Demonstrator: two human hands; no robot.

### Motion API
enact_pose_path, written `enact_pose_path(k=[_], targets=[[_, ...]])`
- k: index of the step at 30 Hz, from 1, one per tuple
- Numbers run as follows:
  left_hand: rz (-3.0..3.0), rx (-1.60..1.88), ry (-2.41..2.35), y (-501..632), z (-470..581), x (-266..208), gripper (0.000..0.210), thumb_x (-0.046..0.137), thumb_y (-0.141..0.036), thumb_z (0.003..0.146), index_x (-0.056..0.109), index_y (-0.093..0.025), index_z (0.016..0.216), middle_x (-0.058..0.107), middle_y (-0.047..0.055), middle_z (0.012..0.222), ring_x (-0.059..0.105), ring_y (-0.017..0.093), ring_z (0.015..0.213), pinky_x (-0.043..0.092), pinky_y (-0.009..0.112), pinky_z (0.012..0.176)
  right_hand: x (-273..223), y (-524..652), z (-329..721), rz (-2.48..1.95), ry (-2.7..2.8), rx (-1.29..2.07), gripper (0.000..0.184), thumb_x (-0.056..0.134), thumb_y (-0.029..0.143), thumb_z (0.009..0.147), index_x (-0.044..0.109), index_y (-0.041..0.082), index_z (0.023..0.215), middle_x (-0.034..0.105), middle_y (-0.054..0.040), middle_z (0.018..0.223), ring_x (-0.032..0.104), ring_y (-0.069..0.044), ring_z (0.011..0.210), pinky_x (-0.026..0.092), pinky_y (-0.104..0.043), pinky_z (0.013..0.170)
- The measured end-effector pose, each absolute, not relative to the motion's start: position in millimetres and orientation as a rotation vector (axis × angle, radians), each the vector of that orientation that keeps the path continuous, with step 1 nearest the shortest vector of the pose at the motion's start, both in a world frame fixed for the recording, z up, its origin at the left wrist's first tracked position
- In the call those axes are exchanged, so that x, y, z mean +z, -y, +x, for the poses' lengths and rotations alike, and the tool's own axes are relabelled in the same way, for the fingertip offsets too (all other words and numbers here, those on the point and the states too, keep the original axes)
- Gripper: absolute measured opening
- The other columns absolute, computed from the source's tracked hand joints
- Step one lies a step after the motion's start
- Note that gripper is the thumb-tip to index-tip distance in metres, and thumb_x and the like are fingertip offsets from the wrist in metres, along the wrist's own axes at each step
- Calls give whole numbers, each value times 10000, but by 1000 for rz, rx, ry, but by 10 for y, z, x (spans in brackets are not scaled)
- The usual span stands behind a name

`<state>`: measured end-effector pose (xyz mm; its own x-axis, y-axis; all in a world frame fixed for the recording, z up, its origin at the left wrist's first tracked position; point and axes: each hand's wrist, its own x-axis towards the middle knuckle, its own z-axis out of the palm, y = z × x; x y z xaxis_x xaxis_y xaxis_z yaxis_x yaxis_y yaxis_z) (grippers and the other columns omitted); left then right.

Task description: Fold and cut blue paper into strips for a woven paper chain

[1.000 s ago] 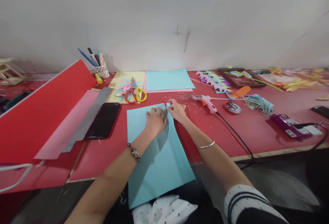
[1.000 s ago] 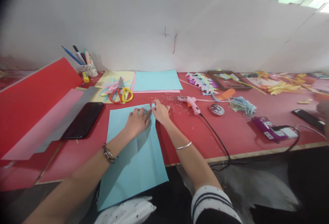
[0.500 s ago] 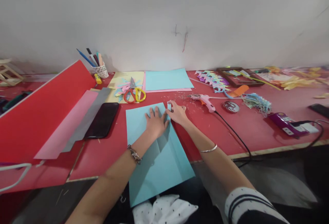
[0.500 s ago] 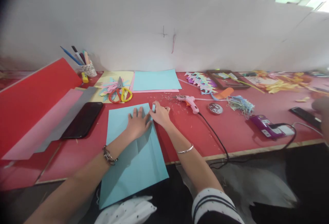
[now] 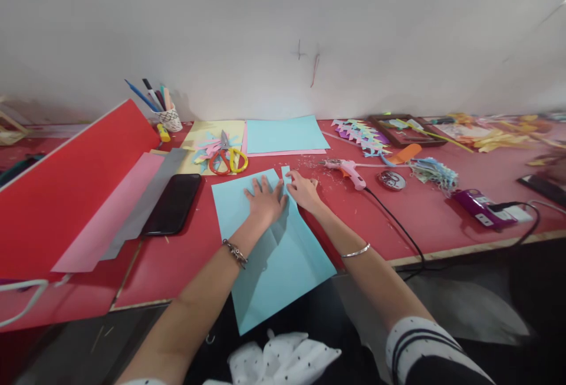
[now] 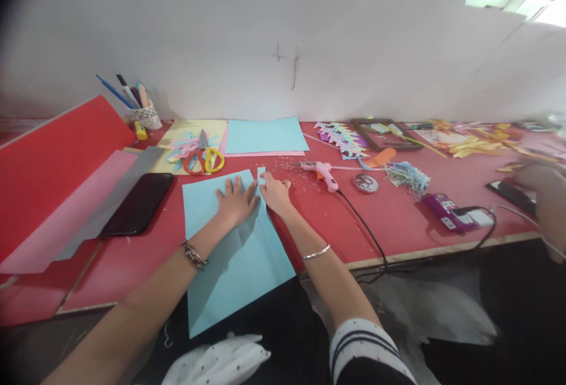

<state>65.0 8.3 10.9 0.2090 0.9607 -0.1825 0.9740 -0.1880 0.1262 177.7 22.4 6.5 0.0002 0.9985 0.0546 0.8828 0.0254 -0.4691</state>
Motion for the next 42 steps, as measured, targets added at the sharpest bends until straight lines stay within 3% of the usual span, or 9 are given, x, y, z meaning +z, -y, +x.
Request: enact_pose_path(k=[5,11,24,32,42], targets=[[2261,-52,-1832,-73,627,107,520,211,-448,882,236,-276,1372,125,116,1476,65,361,1330,148,619,995,53,-205,1810,-1927,1907,420,351,360,156,755,503,184,1074,618,1,641,585,-200,789,243,-348,816],[2212,-31,-1847,-116,593,83,524,236,-461,873,227,-298,1371,96,95,1483,41,347,1335,125,630,993,93,-136,1812,-1925,1866,515,344,438,316,772,465,192,1091,591,47,612,568,-162,689,264,-343,793],[2181,-12,-1861,-171,499,59,528,222,-500,861,221,-339,1364,86,66,1488,21,313,1344,92,615,1006,117,-67,1858,-1877,1933,540,322,386,147,746,525,210,1029,557,52,613,553,-151,710,233,-336,802],[2207,-82,-1861,-189,492,76,662,301,-591,798,183,-299,1381,50,90,1488,9,350,1337,95,648,984,148,36,1772,-1922,1873,621,411,475,320,756,436,202,1147,606,42,659,573,-167,745,245,-375,839],[2205,-92,-1881,-196,469,92,792,289,-690,739,158,-258,1391,33,120,1483,6,345,1339,105,636,986,150,178,1777,-1950,1912,563,314,400,151,765,519,204,1051,576,38,612,564,-158,722,254,-338,816]])
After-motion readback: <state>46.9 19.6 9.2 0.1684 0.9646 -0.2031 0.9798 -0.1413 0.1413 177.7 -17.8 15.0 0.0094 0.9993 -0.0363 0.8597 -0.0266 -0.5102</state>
